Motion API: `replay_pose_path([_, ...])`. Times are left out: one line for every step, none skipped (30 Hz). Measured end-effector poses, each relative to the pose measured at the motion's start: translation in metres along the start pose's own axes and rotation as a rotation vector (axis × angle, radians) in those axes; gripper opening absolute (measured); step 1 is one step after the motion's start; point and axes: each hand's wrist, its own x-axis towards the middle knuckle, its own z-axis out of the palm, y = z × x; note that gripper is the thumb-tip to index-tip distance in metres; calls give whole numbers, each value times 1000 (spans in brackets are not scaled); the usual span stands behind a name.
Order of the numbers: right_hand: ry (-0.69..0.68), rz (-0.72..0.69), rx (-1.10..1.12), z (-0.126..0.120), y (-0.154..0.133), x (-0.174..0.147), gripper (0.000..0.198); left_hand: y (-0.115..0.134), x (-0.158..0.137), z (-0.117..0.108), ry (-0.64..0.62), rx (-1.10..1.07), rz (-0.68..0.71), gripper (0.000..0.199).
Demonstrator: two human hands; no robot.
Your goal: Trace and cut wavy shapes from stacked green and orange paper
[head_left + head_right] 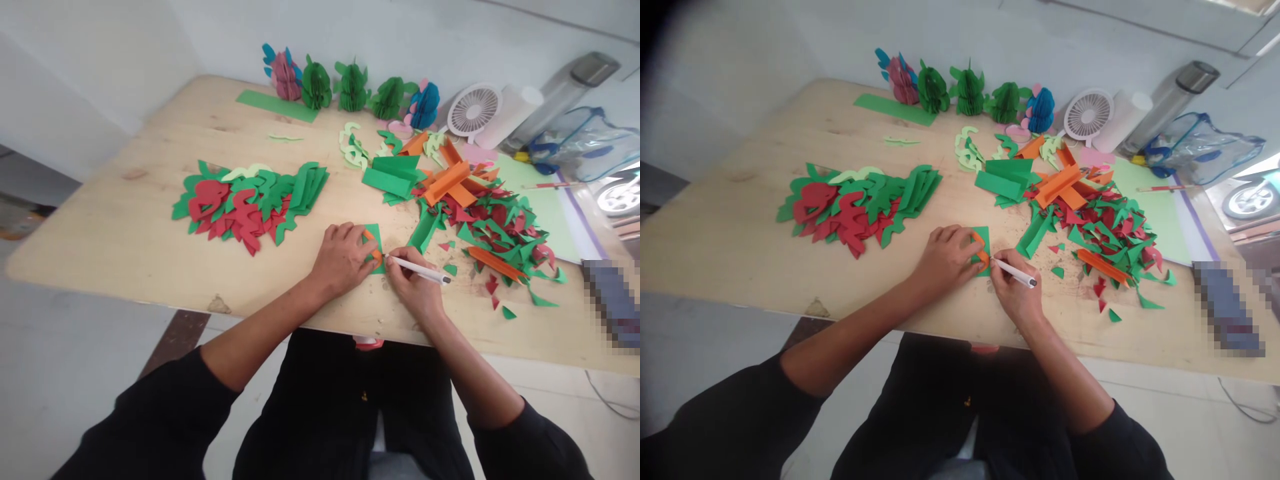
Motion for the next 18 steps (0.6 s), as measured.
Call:
replay_pose_path([-1,0,1,0,0,0,19,0,0,0,-1,0,-2,22])
replay_pose_path([-2,0,4,0,1,-1,19,0,0,0,-2,0,-6,22])
replay_pose_path([-4,1,10,0,1,-1,19,0,0,0,-5,0,-8,22])
replay_pose_path([-8,3,18,0,1,-2,18,0,0,0,-8,0,-10,22])
replay_pose_path([-12,5,26,0,1,-3,18,0,0,0,-10,1,-10,22])
replay_pose_path([-14,8,33,-1,1,-3,18,0,0,0,-10,3,-9,23])
replay_pose_path([-15,10,36,-1,1,-4,17,0,0,0,-9,5,-7,23])
replay_pose_path([-15,12,37,-1,1,-5,17,0,0,0,-7,7,-6,24])
replay_pose_path([-15,12,34,-1,1,-6,17,0,0,1,-5,8,-5,24])
replay_pose_path([-15,10,30,-2,0,-6,16,0,0,1,-3,9,-5,24])
replay_pose_path([-14,7,26,-2,0,-7,16,0,0,1,-1,10,-5,25])
replay_pose_path([-12,4,21,-2,-1,-7,16,0,0,1,0,10,-5,25])
replay_pose_path([-9,1,16,-3,-1,-8,17,0,-1,1,1,10,-5,25])
replay_pose_path([-7,-1,11,-3,-2,-9,17,0,-1,1,3,9,-5,25])
replay_pose_path([-6,-2,7,-3,-2,-9,17,0,-1,1,6,7,-4,25])
replay_pose_path([-4,-1,5,-3,-2,-10,17,0,-1,1,7,6,-4,25])
replay_pose_path([-3,3,4,-3,-2,-11,17,0,-1,1,7,5,-5,25])
replay_pose_path([-4,7,5,-3,-2,-12,17,0,-1,1,7,4,-7,26])
